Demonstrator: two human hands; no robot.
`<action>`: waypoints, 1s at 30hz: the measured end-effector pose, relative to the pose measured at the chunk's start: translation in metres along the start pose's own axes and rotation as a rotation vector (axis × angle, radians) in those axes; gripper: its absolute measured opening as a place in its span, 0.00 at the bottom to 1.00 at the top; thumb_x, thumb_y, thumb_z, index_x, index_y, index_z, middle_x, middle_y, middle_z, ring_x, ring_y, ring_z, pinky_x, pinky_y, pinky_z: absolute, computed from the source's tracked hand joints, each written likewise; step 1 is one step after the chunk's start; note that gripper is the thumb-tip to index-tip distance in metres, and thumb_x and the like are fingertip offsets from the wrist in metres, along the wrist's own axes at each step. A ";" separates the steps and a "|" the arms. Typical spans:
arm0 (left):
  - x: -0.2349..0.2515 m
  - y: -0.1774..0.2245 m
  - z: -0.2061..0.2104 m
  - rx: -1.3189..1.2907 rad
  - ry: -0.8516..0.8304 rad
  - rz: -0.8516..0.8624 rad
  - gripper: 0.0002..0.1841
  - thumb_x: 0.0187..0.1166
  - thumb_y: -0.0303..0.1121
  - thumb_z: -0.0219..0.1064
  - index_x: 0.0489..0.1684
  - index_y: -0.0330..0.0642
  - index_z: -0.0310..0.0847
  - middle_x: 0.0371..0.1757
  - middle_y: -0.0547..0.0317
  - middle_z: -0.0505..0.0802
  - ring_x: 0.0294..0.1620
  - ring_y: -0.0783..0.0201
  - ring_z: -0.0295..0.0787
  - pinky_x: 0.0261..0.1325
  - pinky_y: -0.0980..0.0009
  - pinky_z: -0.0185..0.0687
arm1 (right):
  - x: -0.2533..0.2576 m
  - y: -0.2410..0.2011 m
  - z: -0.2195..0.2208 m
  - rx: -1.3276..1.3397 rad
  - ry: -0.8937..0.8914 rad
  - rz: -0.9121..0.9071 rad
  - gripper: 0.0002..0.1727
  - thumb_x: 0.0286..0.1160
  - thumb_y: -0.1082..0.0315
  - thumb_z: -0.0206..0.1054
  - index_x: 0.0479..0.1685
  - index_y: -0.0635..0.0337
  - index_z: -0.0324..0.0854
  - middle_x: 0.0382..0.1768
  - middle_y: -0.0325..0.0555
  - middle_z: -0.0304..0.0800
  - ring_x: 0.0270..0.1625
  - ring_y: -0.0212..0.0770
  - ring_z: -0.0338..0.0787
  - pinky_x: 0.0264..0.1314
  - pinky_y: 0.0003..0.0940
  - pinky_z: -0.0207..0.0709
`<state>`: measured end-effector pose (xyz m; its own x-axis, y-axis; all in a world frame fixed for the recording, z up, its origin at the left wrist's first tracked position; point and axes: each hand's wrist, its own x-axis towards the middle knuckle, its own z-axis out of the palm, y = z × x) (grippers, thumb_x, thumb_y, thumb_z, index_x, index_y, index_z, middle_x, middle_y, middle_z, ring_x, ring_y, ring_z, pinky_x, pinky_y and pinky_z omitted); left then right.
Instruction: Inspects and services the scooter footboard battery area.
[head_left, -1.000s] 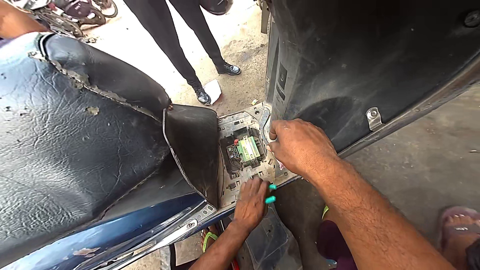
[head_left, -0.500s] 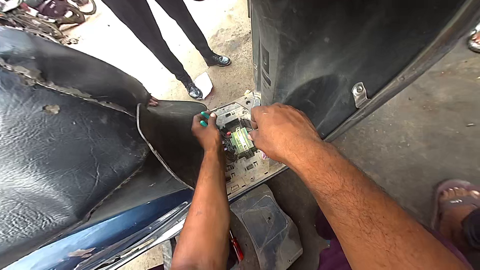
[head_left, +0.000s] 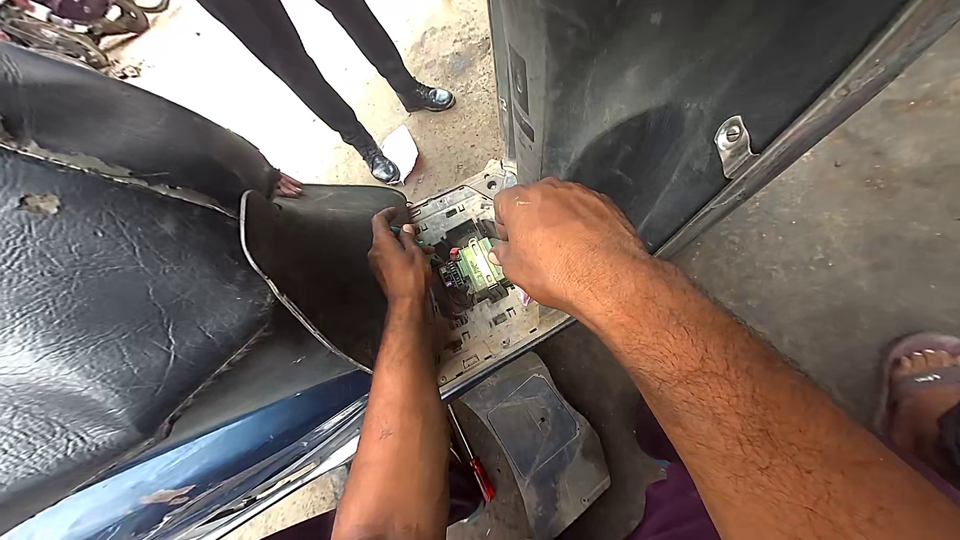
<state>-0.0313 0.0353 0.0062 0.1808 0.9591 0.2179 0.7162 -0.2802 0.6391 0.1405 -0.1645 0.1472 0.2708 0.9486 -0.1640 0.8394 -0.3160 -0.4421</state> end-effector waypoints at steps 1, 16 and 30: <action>0.000 0.000 -0.003 0.006 -0.018 -0.010 0.19 0.92 0.33 0.52 0.80 0.46 0.69 0.52 0.51 0.94 0.39 0.59 0.96 0.47 0.54 0.94 | 0.000 0.000 0.000 -0.006 -0.002 -0.007 0.09 0.78 0.54 0.69 0.40 0.47 0.84 0.39 0.42 0.89 0.48 0.47 0.90 0.42 0.50 0.80; 0.001 -0.002 -0.013 0.110 -0.173 -0.035 0.19 0.93 0.33 0.51 0.80 0.45 0.68 0.58 0.47 0.93 0.47 0.53 0.97 0.55 0.49 0.92 | 0.005 -0.004 0.006 -0.044 -0.056 -0.007 0.11 0.79 0.51 0.69 0.36 0.47 0.82 0.37 0.43 0.87 0.45 0.48 0.90 0.39 0.52 0.79; -0.004 -0.005 0.000 0.075 -0.017 0.043 0.17 0.86 0.25 0.56 0.71 0.43 0.75 0.55 0.57 0.93 0.36 0.66 0.95 0.44 0.62 0.93 | 0.003 -0.009 0.008 -0.048 -0.076 0.011 0.11 0.78 0.54 0.68 0.33 0.48 0.81 0.35 0.45 0.86 0.43 0.50 0.89 0.36 0.53 0.77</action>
<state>-0.0358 0.0328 0.0017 0.2233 0.9470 0.2311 0.7557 -0.3179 0.5726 0.1303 -0.1591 0.1437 0.2455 0.9403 -0.2358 0.8588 -0.3238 -0.3969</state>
